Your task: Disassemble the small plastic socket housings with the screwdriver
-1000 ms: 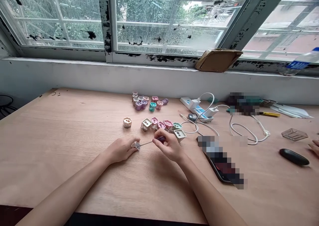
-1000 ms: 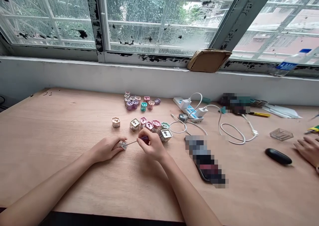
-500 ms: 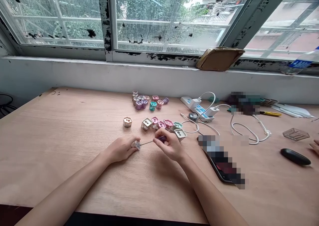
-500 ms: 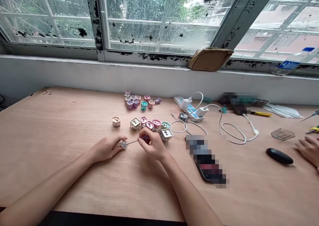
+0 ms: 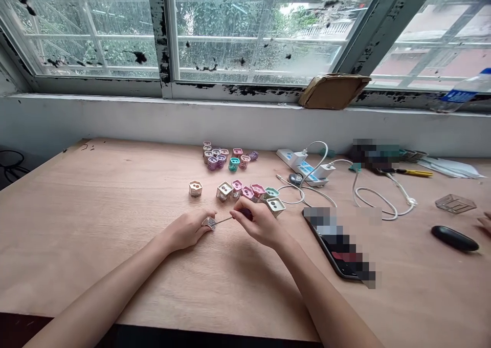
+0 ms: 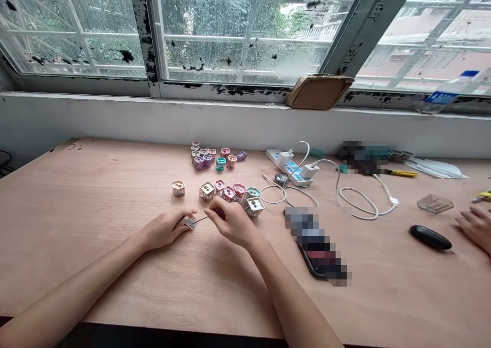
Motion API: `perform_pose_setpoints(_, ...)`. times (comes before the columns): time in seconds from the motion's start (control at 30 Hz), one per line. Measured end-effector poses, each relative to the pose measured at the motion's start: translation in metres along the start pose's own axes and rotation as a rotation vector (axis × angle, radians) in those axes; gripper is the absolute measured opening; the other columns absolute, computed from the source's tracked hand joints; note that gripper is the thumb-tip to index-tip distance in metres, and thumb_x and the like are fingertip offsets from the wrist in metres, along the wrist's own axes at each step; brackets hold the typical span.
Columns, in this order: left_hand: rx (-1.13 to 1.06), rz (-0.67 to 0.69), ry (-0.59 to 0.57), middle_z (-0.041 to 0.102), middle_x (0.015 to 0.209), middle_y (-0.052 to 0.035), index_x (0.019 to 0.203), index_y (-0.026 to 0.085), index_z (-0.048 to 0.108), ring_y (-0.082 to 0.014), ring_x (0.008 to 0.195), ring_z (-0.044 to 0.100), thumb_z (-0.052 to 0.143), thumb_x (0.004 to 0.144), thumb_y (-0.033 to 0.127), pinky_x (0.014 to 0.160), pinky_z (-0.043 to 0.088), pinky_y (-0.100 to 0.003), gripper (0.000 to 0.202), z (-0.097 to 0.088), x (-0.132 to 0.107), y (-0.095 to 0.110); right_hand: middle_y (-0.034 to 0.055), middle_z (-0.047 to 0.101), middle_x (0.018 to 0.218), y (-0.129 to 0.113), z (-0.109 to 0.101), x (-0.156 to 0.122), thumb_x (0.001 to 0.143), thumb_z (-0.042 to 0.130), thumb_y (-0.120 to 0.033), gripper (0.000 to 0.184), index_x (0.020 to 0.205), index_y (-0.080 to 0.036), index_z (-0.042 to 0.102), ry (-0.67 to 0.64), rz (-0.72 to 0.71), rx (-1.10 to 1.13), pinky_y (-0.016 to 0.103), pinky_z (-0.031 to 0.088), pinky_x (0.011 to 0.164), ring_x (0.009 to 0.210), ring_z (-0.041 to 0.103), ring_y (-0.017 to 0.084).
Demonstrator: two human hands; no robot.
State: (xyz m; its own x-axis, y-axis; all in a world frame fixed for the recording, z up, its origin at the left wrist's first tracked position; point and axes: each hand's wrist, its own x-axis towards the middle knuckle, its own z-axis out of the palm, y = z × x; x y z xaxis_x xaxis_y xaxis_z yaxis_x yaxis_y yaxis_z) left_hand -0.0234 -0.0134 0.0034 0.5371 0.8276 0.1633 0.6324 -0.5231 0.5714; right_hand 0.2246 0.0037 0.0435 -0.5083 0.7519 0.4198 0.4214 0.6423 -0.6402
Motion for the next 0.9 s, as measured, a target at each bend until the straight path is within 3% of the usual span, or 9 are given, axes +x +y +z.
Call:
perform_pose_setpoints(0.23,-0.012,-0.012,0.006,0.074,0.109,-0.0051,0.135,0.024,0.053,-0.0217,0.094,0.072,0.054,0.097,0.027,0.085,0.057,-0.031,0.038,-0.0004,-0.0003,0.002,0.0017,0.063,0.081,-0.0061,-0.0105,-0.0013,0.095,0.053,-0.018,0.004,0.093,-0.022,0.052,-0.137,0.015,0.03,0.026,0.041,0.06,0.067,0.057,0.016)
perform_pose_setpoints(0.4,-0.021,-0.009,0.016,0.072,0.12,-0.0052,0.134,0.025,0.054,-0.022,0.098,0.072,0.055,0.097,0.027,0.086,0.057,-0.031,0.037,0.002,-0.001,-0.0007,-0.0012,0.06,0.062,-0.0038,-0.007,-0.0002,0.095,0.062,-0.027,0.022,0.076,-0.021,0.052,-0.018,0.062,-0.076,0.026,0.035,0.054,0.055,0.053,0.015)
perform_pose_setpoints(0.57,-0.016,-0.017,0.007,0.072,0.119,-0.0062,0.135,0.024,0.053,-0.0234,0.099,0.072,0.054,0.098,0.028,0.086,0.056,-0.034,0.038,0.0034,-0.0013,-0.003,0.0002,0.065,0.071,-0.0076,-0.0072,0.0002,0.093,0.06,-0.022,0.006,0.088,-0.022,0.057,-0.093,0.041,0.01,0.026,0.04,0.056,0.061,0.058,0.016)
perform_pose_setpoints(0.7,-0.024,-0.032,0.002,0.074,0.114,-0.0065,0.134,0.024,0.054,-0.0234,0.096,0.072,0.055,0.098,0.029,0.085,0.056,-0.034,0.036,0.0042,-0.001,-0.0035,-0.0008,0.061,0.061,-0.008,-0.0074,0.0006,0.093,0.065,-0.029,0.023,0.075,-0.022,0.054,0.007,0.078,-0.066,0.026,0.035,0.052,0.054,0.054,0.015)
perform_pose_setpoints(0.83,-0.029,-0.028,0.014,0.073,0.116,-0.006,0.134,0.025,0.054,-0.0231,0.096,0.072,0.055,0.098,0.03,0.084,0.056,-0.032,0.037,0.0043,-0.0013,-0.0031,0.0005,0.068,0.074,-0.0048,-0.0093,0.0014,0.092,0.063,-0.023,0.007,0.088,-0.022,0.057,-0.064,0.069,0.034,0.025,0.042,0.057,0.064,0.06,0.016)
perform_pose_setpoints(0.9,-0.027,-0.034,0.017,0.073,0.115,-0.0057,0.135,0.025,0.054,-0.0223,0.093,0.072,0.055,0.097,0.031,0.081,0.056,-0.031,0.038,0.004,-0.0012,-0.0024,-0.0001,0.067,0.072,-0.0023,-0.0097,0.002,0.091,0.062,-0.023,0.007,0.086,-0.021,0.058,-0.07,0.086,0.072,0.025,0.042,0.056,0.062,0.059,0.015)
